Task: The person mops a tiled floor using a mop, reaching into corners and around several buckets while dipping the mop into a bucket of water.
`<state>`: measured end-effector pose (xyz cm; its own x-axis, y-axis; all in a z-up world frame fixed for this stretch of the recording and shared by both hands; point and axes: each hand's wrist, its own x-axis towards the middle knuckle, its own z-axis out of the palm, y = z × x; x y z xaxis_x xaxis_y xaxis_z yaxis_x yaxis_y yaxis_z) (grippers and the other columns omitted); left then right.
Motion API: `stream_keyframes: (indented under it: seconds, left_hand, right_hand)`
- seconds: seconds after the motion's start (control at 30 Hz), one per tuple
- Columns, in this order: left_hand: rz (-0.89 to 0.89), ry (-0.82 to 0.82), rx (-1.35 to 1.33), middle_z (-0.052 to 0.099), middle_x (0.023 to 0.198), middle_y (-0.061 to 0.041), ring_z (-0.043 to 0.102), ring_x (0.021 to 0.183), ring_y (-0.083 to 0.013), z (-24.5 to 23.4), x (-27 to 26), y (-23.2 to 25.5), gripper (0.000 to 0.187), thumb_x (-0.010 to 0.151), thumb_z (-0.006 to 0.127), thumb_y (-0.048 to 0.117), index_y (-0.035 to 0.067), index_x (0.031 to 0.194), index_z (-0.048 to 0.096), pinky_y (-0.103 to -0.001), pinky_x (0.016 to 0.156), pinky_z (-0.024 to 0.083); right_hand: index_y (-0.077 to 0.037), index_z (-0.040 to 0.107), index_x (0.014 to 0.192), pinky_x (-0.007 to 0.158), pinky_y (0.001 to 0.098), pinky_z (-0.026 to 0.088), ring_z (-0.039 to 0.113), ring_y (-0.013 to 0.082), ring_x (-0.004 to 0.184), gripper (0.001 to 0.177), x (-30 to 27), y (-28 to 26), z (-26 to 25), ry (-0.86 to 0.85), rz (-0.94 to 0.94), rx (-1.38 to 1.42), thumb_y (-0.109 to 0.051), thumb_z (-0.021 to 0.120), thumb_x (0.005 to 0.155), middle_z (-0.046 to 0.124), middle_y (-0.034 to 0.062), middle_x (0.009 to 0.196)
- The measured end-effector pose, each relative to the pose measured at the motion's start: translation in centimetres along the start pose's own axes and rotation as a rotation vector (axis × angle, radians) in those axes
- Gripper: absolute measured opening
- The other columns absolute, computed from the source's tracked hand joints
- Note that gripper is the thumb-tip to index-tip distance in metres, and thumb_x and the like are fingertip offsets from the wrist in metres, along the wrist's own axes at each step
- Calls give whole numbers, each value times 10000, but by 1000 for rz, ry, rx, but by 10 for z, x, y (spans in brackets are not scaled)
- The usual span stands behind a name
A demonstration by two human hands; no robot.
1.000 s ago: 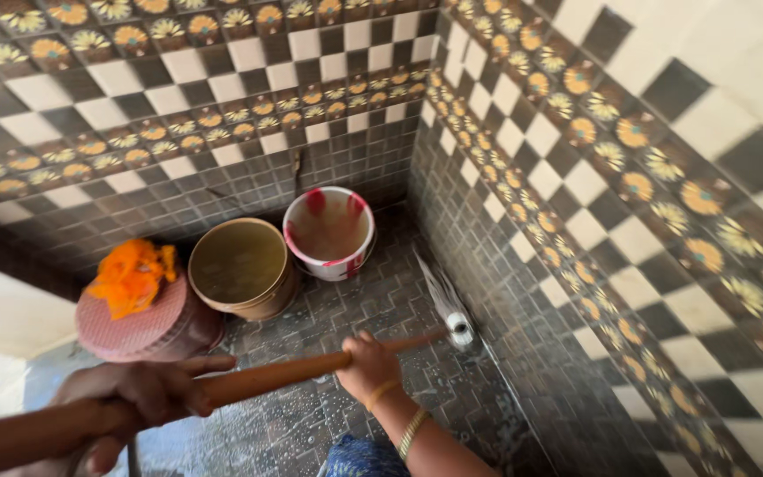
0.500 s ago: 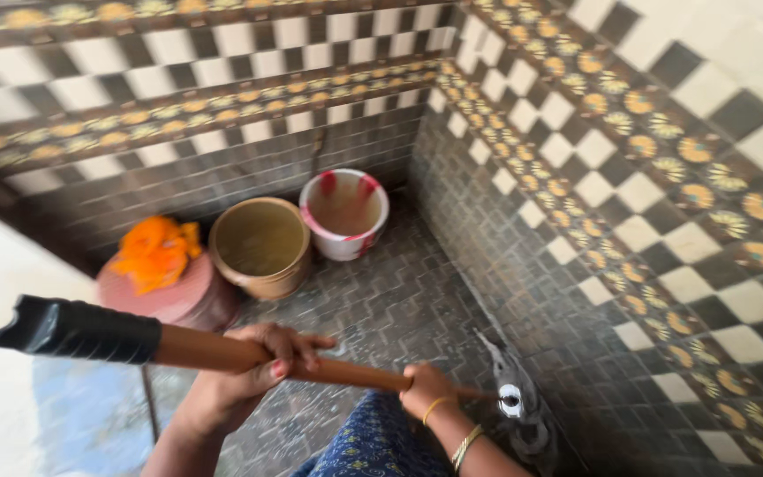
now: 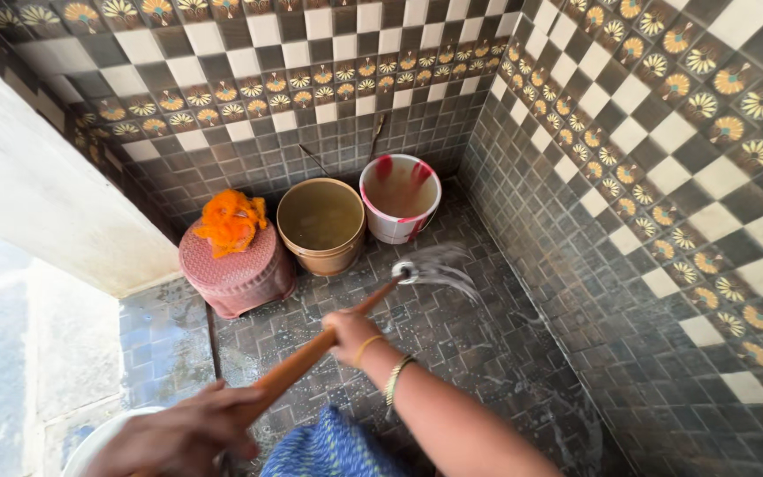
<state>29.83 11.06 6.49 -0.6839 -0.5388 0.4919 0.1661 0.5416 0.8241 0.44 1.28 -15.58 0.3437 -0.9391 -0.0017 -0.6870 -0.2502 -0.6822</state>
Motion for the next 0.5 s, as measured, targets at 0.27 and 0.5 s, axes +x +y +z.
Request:
stream_keyframes:
  seconds: [0.27,0.5]
  left_hand:
    - [12,57,-217,822,835,-100,764,1101,-409,-16,-4,29,313,1055,563,75,78,742,547,-722,1171,239]
    - [115,-211,-219,770,925,-199,633,1284,-492,59,91,28,273,982,699,144,82,765,546,-707,1215,202]
  right_hand:
    - [-110,671,963,879,460,537,689,336,1006,298,-37,-68,-22,-71,-8,-36,-331,790,803,709,111,1035]
    - [-123,675,962,867,442,541,692,314,994,201,-153,1,-82,116,252,106,-298,718,871,711,89,1053]
